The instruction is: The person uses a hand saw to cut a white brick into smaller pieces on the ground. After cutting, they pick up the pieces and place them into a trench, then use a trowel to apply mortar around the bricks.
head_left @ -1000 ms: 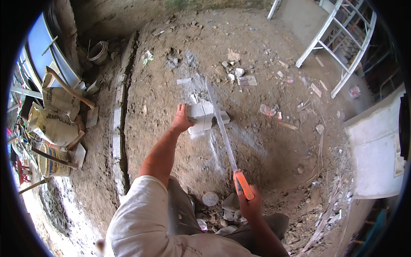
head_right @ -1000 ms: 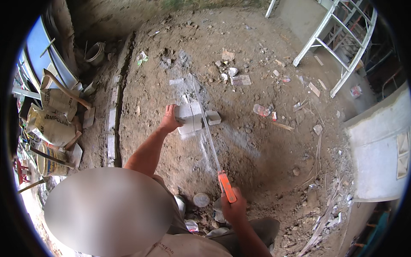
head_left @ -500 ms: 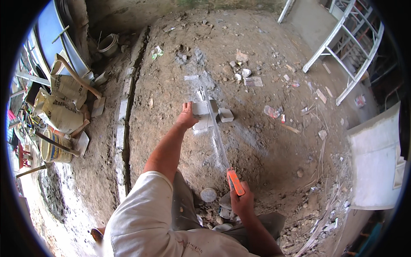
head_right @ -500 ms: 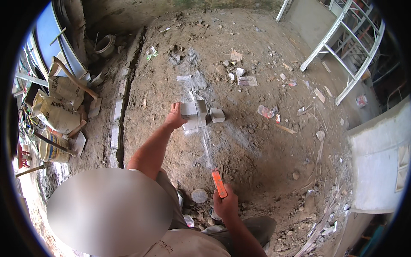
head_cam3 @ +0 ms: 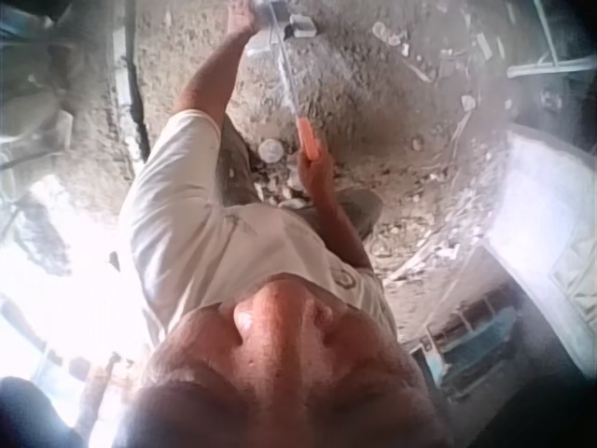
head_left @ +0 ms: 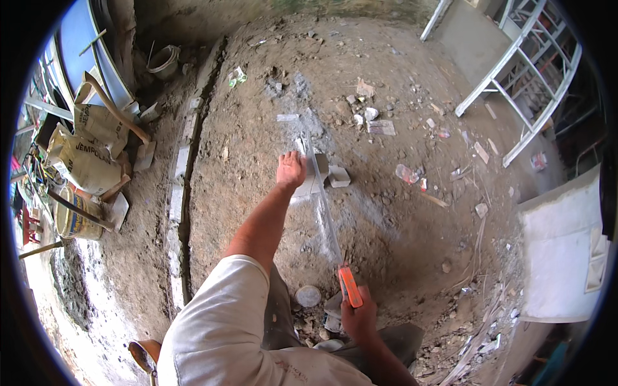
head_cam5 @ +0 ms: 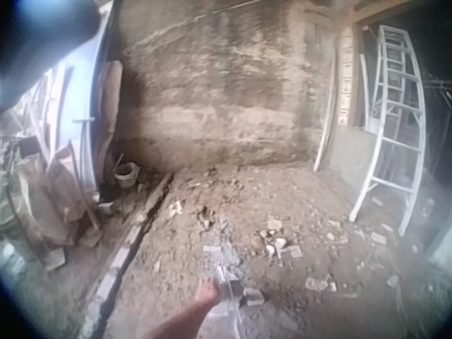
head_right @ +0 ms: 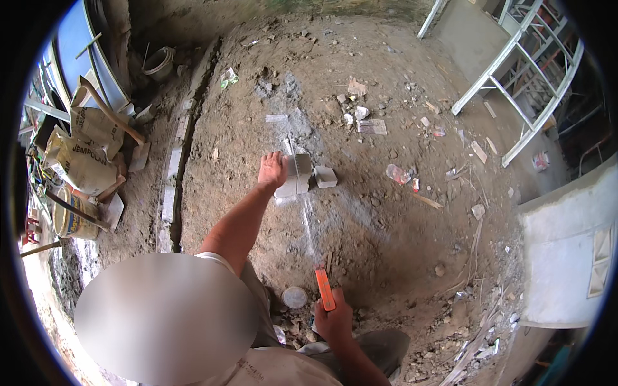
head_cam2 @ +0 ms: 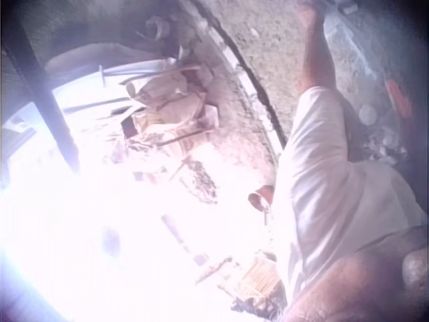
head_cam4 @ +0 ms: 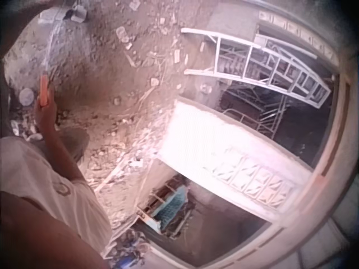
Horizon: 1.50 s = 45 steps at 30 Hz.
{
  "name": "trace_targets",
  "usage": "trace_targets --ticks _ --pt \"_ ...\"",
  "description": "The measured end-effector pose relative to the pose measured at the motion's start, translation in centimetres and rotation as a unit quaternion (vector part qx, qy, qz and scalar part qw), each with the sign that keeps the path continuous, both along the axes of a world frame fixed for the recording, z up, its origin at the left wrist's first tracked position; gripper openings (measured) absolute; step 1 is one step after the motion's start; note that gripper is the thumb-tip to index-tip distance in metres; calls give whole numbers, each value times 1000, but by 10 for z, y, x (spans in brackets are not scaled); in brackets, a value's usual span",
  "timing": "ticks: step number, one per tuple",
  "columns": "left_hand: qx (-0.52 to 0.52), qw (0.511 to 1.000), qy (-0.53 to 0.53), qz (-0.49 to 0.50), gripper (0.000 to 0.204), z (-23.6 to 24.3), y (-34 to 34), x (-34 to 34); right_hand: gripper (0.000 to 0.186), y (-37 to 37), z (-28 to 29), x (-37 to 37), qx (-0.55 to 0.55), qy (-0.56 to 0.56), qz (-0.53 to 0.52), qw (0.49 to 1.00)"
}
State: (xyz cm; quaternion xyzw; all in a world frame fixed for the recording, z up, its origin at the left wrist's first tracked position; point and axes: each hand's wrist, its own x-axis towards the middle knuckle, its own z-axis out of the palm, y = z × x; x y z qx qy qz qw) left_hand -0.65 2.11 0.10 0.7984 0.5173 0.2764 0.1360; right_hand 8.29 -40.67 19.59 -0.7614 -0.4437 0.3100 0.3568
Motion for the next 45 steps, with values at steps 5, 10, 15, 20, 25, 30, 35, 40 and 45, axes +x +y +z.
trace_targets --ticks 5,10,15,20,25,30,35,40,45 --pt "-2 997 8 78 24 24 -23 22 20 -2 1 3 -49 -44 -6 998" --pt "3 999 -2 41 24 21 -19 18 24 45 -1 5 -34 -46 29 998" --pt "-15 998 10 60 21 5 -2 4 23 91 -4 13 -17 -28 43 999" --pt "18 997 -35 60 18 14 -3 22 20 6 11 9 -100 10 18 995" --pt "28 999 -13 30 15 23 -21 23 22 92 -17 25 17 -48 18 999" --pt "21 998 -26 56 17 9 -2 3 25 78 -12 10 -18 -7 43 999" --pt "28 997 -19 64 19 11 -4 23 30 39 -4 21 -59 -11 34 998" --pt "13 999 5 45 19 22 -13 16 35 131 -23 30 -89 -48 36 994" --pt "1 999 -13 36 19 24 -8 15 37 35 -6 21 -80 -42 78 993"
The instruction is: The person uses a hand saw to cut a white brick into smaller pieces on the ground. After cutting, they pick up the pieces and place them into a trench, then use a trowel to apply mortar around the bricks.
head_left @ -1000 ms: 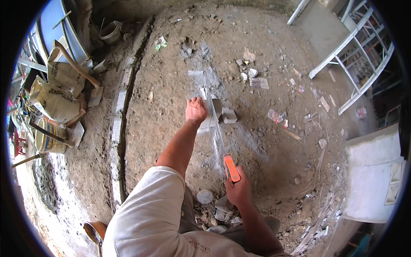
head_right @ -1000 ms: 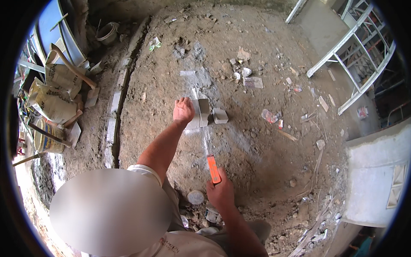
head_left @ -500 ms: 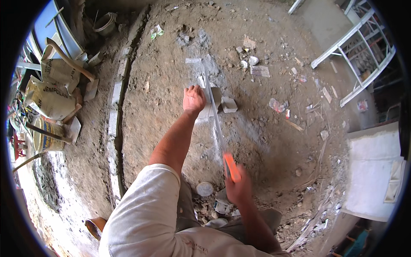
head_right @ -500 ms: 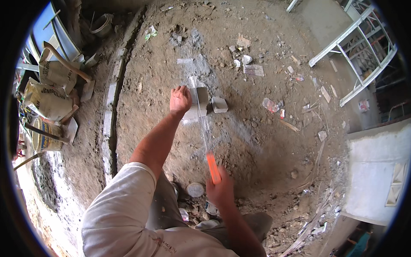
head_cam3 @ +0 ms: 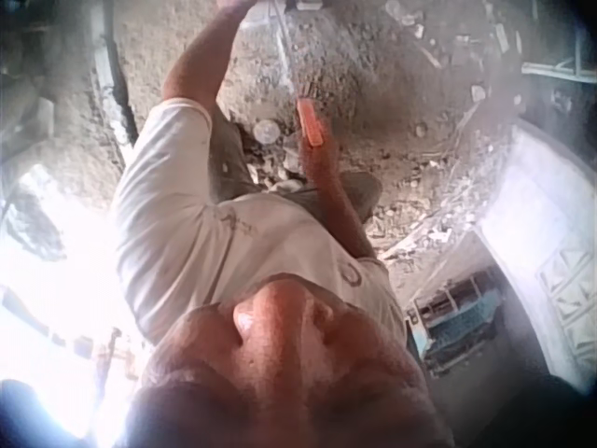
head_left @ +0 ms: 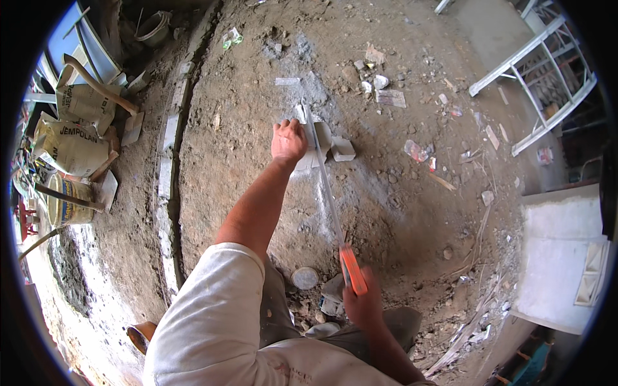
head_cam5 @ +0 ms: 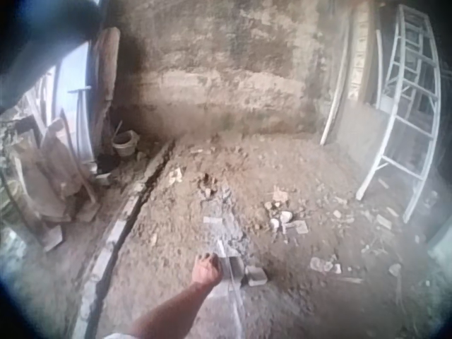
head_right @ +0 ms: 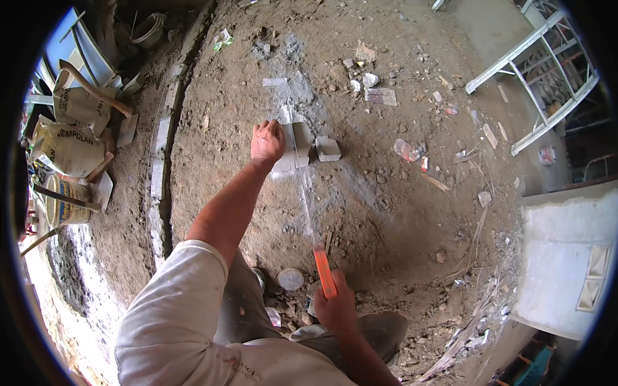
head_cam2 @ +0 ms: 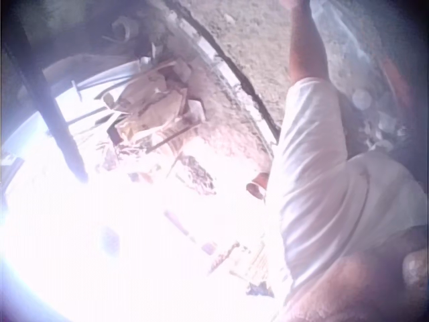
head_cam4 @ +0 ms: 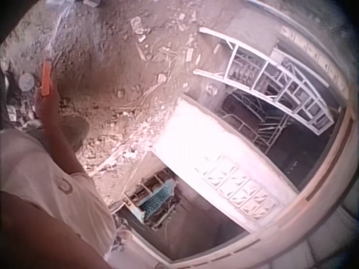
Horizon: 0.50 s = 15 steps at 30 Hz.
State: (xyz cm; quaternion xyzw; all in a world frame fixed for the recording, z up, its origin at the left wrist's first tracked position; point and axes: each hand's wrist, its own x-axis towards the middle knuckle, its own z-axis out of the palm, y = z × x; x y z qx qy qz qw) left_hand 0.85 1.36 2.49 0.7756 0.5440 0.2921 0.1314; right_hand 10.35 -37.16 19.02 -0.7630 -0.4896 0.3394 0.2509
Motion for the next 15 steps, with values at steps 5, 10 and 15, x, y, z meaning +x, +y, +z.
trace_targets --ticks 5,10,15 --pt "5 998 53 14 20 -12 -7 3 26 68 -15 12 76 -26 -56 995" --pt "-28 998 50 25 19 -3 -6 -9 35 68 -18 7 20 -4 -22 1000" --pt "15 999 25 13 19 3 4 9 39 -11 -6 8 -20 27 -44 998"
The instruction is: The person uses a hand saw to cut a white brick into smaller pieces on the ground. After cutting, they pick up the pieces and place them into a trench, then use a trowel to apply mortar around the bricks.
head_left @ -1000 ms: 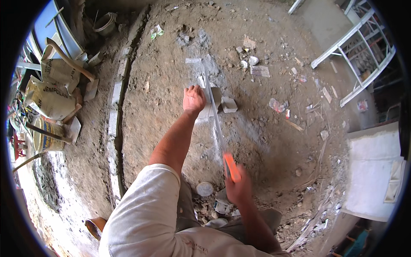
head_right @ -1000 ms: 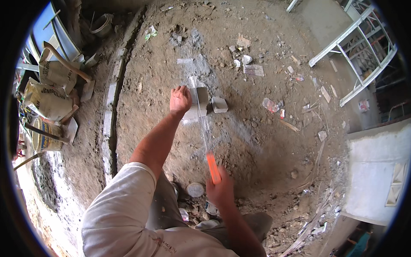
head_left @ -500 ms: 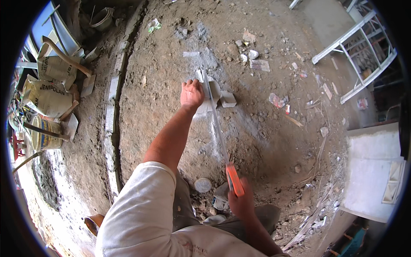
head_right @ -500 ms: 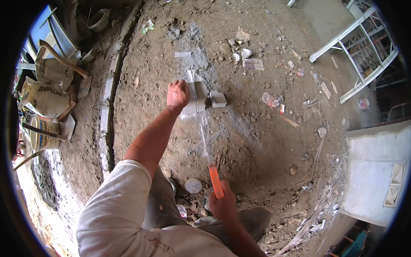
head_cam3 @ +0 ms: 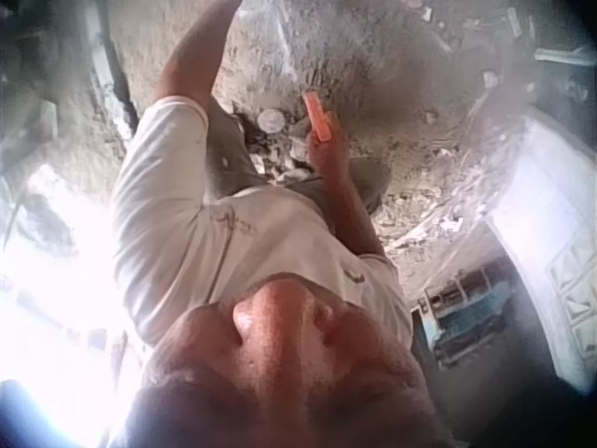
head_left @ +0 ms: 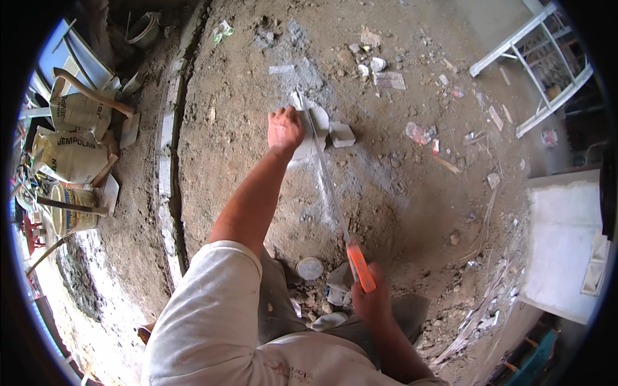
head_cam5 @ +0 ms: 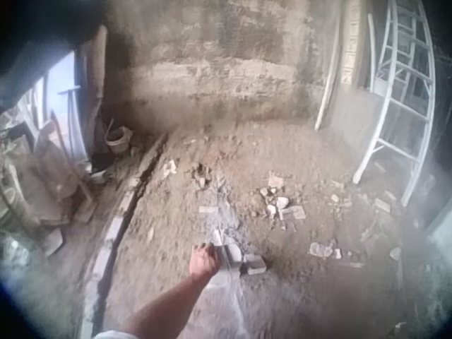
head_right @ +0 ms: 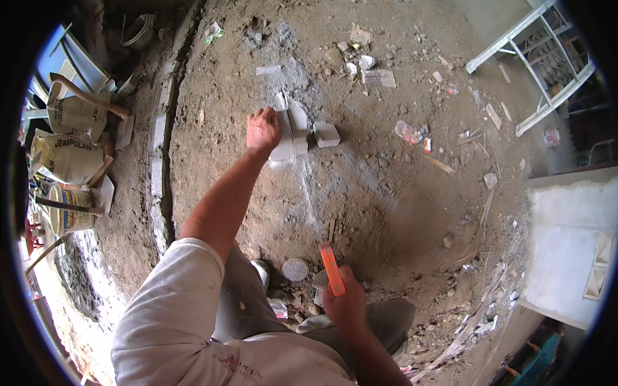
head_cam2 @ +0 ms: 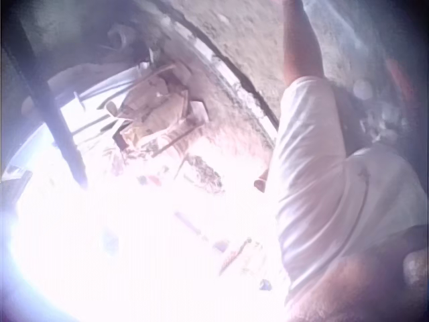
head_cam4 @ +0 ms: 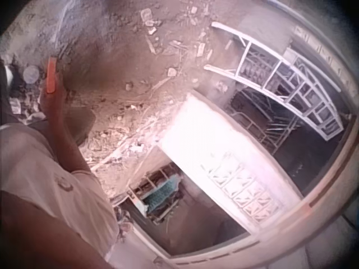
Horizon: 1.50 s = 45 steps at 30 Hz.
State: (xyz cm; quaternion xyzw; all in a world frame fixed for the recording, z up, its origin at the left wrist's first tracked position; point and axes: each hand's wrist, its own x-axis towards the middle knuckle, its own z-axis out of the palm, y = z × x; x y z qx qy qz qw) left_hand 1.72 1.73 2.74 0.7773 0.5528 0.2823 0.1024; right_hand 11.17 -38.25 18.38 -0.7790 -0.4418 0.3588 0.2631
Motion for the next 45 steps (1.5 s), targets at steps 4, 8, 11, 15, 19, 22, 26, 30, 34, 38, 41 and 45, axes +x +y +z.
trace_targets --ticks 4,8,11,15,19,22,26,30,34,38,41,45 --pt "4 1000 4 -12 18 -6 -10 -4 37 89 -28 12 67 -71 5 995" --pt "-2 1000 6 -7 18 -13 -5 -15 37 70 -23 5 57 -36 29 997" --pt "24 1000 -1 -6 18 -9 -10 -2 35 -12 -6 3 -18 4 9 1000" --pt "8 999 8 -36 19 -8 -12 -2 42 37 -23 6 29 -28 -9 999" --pt "11 1000 3 -18 20 -19 1 -9 49 118 -38 3 33 -45 3 998" --pt "7 1000 4 -17 19 -7 -4 -13 48 51 -36 -8 -5 6 -29 1000" --pt "44 998 -9 -31 19 -11 -9 0 45 -10 -23 1 20 -8 13 1000" --pt "38 998 9 -41 20 -17 -8 -6 46 94 -46 14 4 -3 -13 1000" --pt "27 999 8 -42 20 -17 -8 -8 42 79 -48 -3 4 -35 -41 999" --pt "38 999 0 -33 20 -11 -3 -5 43 -5 -25 5 -9 -16 -7 1000" --pt "45 999 1 -24 20 -15 -10 -4 38 32 -43 8 13 -5 -29 999" --pt "29 999 -5 -44 21 -8 -9 -2 43 102 -64 5 -24 -1 -26 999"
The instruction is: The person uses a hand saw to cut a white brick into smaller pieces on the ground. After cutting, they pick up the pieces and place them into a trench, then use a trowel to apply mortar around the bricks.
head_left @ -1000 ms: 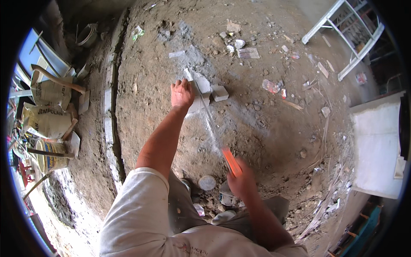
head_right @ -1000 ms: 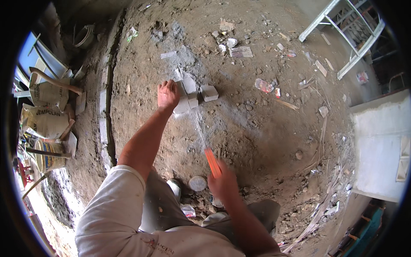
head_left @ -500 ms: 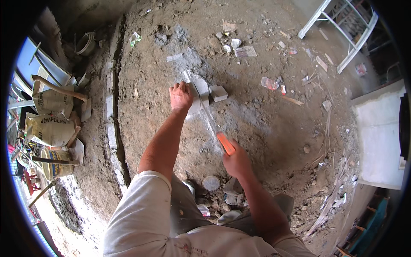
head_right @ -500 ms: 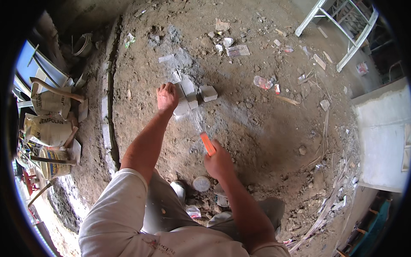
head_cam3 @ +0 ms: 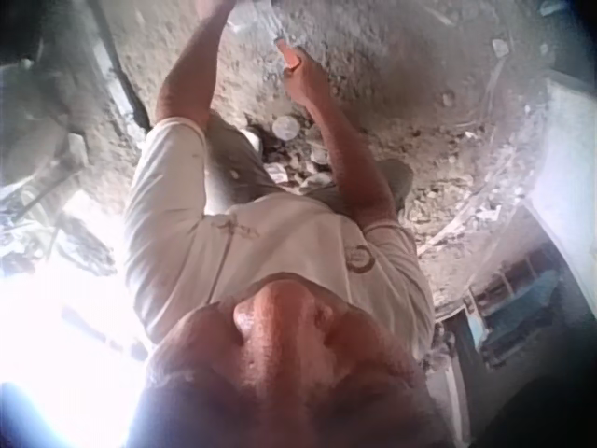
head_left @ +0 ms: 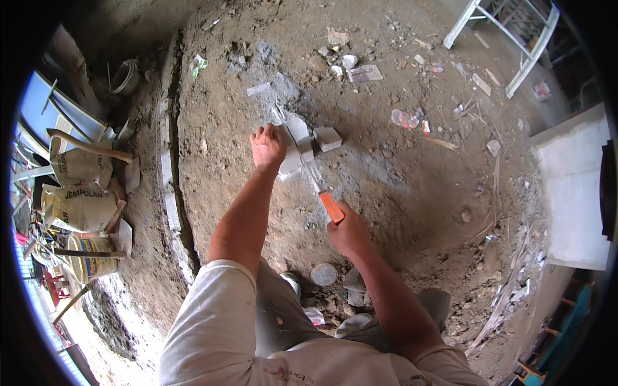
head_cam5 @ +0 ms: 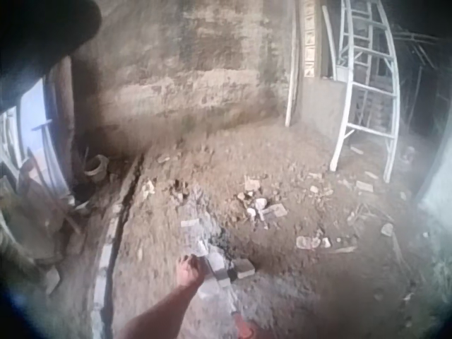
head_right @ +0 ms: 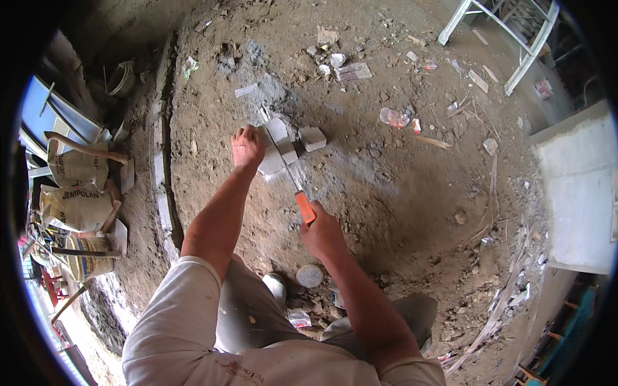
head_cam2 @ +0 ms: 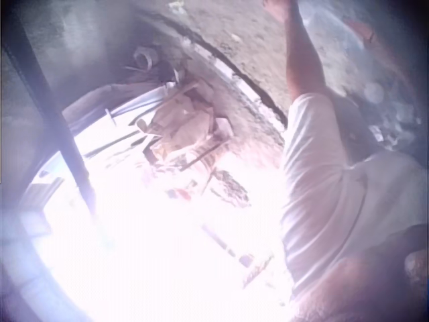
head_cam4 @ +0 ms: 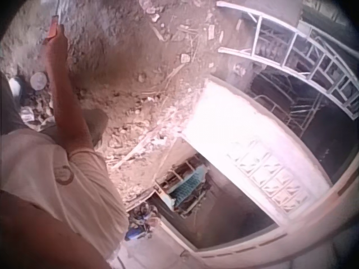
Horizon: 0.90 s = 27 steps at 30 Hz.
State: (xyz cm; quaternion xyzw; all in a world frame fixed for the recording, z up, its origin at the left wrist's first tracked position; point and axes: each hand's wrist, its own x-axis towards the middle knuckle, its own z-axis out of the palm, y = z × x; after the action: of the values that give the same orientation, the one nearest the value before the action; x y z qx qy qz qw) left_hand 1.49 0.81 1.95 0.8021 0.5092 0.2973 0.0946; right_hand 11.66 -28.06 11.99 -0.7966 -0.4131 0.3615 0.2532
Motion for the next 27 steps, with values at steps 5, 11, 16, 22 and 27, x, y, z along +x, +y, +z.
trace_targets --ticks 5,11,16,22,27 --pt "8 1000 -6 -4 22 0 0 -10 46 -106 29 -11 61 -27 56 996" --pt "-10 1000 8 -7 21 0 -3 6 47 2 8 3 -19 7 -7 1000" --pt "-22 999 29 39 24 -5 3 -4 41 -58 12 -12 15 31 -10 999" --pt "-35 998 42 16 26 4 0 -8 33 -70 4 -2 -3 39 -30 999" --pt "-16 999 38 6 27 -14 11 0 26 -16 -2 4 -11 60 -26 998"
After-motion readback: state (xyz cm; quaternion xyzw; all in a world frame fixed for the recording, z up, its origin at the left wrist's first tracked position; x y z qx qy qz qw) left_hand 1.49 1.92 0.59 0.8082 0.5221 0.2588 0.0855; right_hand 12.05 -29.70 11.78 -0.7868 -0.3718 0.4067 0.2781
